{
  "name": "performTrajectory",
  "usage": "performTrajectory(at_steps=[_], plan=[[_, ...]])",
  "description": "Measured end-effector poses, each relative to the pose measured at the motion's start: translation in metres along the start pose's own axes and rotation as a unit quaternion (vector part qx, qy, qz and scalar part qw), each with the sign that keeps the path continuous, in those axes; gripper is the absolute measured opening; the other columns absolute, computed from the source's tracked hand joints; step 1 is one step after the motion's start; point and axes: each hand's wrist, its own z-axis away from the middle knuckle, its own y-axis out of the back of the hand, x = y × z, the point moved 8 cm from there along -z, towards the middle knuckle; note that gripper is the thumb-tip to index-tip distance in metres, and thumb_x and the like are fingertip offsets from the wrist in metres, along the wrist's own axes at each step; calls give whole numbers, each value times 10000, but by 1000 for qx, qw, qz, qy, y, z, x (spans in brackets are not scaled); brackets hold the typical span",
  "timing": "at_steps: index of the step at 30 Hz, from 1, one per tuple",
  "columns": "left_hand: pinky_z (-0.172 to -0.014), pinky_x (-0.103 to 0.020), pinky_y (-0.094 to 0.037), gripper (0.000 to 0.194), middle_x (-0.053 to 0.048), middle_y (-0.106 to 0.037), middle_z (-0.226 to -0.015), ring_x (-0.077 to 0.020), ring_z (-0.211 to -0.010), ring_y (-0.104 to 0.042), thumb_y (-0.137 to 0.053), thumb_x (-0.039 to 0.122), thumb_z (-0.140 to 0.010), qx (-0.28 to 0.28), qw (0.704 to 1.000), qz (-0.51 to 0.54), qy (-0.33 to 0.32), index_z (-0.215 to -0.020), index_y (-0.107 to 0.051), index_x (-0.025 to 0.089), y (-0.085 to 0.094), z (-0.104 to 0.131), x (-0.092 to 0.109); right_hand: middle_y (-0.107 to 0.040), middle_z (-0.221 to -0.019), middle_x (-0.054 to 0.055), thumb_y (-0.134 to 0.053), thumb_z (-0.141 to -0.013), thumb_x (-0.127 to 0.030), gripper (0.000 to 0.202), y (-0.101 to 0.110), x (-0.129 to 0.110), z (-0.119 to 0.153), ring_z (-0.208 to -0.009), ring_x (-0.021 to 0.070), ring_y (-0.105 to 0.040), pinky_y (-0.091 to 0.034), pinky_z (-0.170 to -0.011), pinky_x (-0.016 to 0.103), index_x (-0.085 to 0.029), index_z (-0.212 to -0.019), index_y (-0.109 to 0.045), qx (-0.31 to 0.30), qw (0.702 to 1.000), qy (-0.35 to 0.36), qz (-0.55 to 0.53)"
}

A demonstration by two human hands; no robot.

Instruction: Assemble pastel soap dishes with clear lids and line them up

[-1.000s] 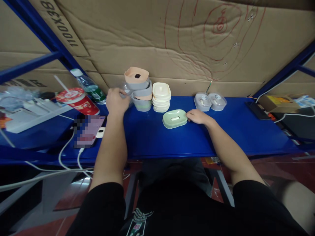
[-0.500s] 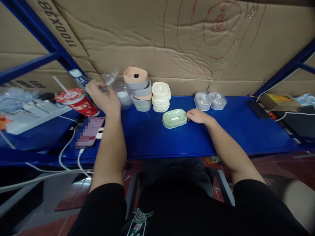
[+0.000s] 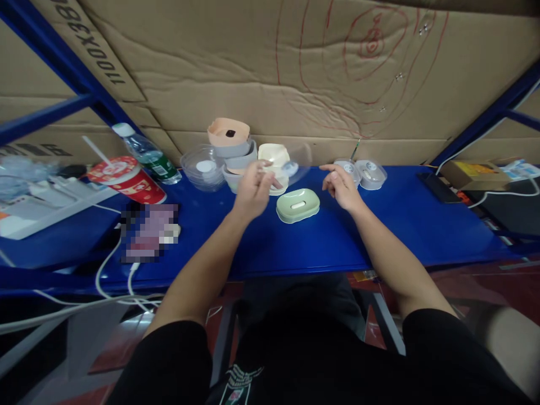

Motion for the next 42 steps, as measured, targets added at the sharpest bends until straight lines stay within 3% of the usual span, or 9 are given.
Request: performTrajectory(at_steps=[2, 5, 8, 11, 15, 20, 29, 38, 42], plan=[[-556, -303, -508, 443, -24, -755, -801, -145, -496, -563, -466, 570, -1094, -86, 993, 69, 42, -1388, -527, 244, -28, 5, -2, -693, -852, 49, -231, -980, -954, 893, 2, -1, 0, -686, 202, -595, -461, -650, 346, -229, -1332, -615, 30, 999, 3, -36], [-504, -281, -473, 531, -11, -747, -766, -134, -442, -520, -430, 533, -1117, -128, 982, 90, 106, -1533, -472, 205, -44, 7, -16, -603, -673, 7, -404, -904, -1004, 783, 2, 3, -1, -635, 191, -554, -450, -643, 343, -252, -930, -621, 61, 996, -16, -70], [-661, -319, -559, 586, -28, -746, -750, -188, -589, -663, -390, 519, -1140, -134, 984, -11, 116, -1593, -483, 159, -41, 7, -25, -559, -621, 0, -468, -860, -1017, 764, -6, 11, -4, -627, 184, -519, -419, -633, 339, -266, -726, -513, 42, 996, -46, -59], [-915, -403, -572, 580, -114, -813, -972, -293, -953, -777, -385, 556, -1138, -159, 966, -169, 111, -1487, -632, 164, -38, 8, -26, -589, -655, 21, -482, -895, -969, 744, -18, 17, -5, -672, 194, -538, -386, -645, 341, -260, -667, -499, -19, 998, -61, 16], [-991, -431, -532, 612, -168, -786, -1293, -365, -1223, -730, -338, 598, -1134, -222, 926, -279, 127, -1443, -666, 184, -43, 12, -24, -634, -708, 39, -458, -1008, -819, 664, -24, 22, -5, -708, 203, -566, -349, -651, 345, -249, -674, -520, -59, 990, -73, 104], [-862, -379, -507, 590, -121, -808, -968, -320, -1028, -760, -307, 609, -1131, -288, 895, -311, 140, -1236, -712, 193, -52, 18, -26, -697, -774, 62, -481, -1073, -644, 546, -23, 22, -4, -741, 218, -605, -315, -634, 350, -237, -719, -566, -72, 976, -67, 196], [-801, -346, -460, 497, -18, -776, -746, -260, -919, -761, -341, 602, -1119, -298, 906, -251, 162, -1072, -668, 231, -52, 19, -31, -779, -883, 75, -465, -1080, -702, 555, -24, 24, -2, -833, 249, -688, -394, -691, 345, -227, -944, -717, -18, 981, -76, 179], [-670, -308, -471, 483, -24, -777, -734, -200, -678, -716, -403, 600, -1092, -329, 910, -176, 183, -990, -677, 216, -61, 20, -45, -740, -783, 70, -534, -1045, -716, 598, -24, 37, -10, -760, 231, -653, -386, -656, 350, -223, -737, -674, -22, 979, -112, 168], [-547, -291, -471, 481, -34, -776, -736, -163, -493, -625, -405, 610, -1111, -317, 912, -104, 236, -1036, -652, 203, -69, 24, -60, -797, -933, 94, -616, -1017, -675, 489, -8, 19, -6, -884, 279, -713, -505, -781, 394, -216, -1020, -784, 70, 981, -72, 167]])
